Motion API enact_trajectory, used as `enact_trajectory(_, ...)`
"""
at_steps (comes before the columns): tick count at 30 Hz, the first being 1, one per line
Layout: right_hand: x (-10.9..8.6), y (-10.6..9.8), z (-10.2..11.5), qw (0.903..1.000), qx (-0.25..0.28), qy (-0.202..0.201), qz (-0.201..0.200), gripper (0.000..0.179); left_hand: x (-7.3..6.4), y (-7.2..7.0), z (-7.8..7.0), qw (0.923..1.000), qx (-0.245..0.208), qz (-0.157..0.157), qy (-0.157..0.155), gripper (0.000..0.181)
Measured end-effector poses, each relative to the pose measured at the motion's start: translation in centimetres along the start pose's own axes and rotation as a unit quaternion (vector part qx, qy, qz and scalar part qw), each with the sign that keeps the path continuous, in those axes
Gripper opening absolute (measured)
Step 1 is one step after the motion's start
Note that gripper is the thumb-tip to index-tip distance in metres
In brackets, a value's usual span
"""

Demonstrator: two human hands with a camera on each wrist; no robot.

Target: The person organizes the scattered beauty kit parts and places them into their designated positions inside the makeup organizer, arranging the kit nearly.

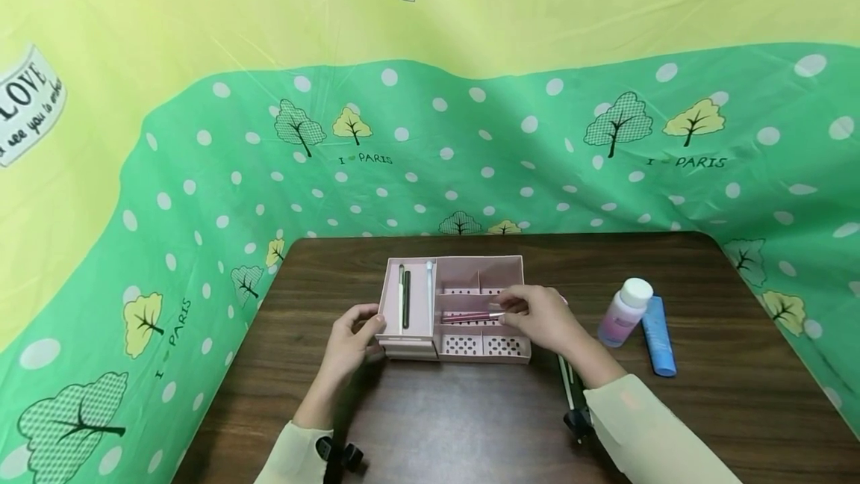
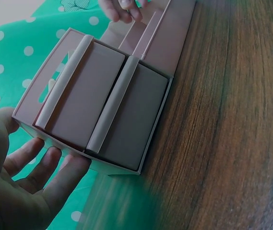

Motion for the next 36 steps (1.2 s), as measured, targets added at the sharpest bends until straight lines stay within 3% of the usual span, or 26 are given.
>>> enact_trajectory(19,-2.6,-2.6,-0.7,0.9966,-0.054,-0.007,-0.061,0.026,0.1,0.0,0.2,1.0,-0.006,-0.003,-0.002,0.032)
enact_trajectory(31,-4.9,-3.5,-2.1,0.997,-0.045,0.027,-0.057,0.035,-0.1,0.0,0.0,1.0,-0.008,0.001,0.003,0.034)
enact_trajectory(36,-5.9,-3.9,-2.6,0.9965,-0.046,0.03,-0.063,0.031,0.0,-0.1,0.0,1.0,-0.01,0.0,0.003,0.034)
Point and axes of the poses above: each hand's wrist, its own x-axis towards the middle knuckle, its own y-axis out of the palm, z = x × y, the point moved 2 cm from there along x, towards the middle knuckle, and after that the axes turned 2 degrees about -y, right-handed, at the moved point
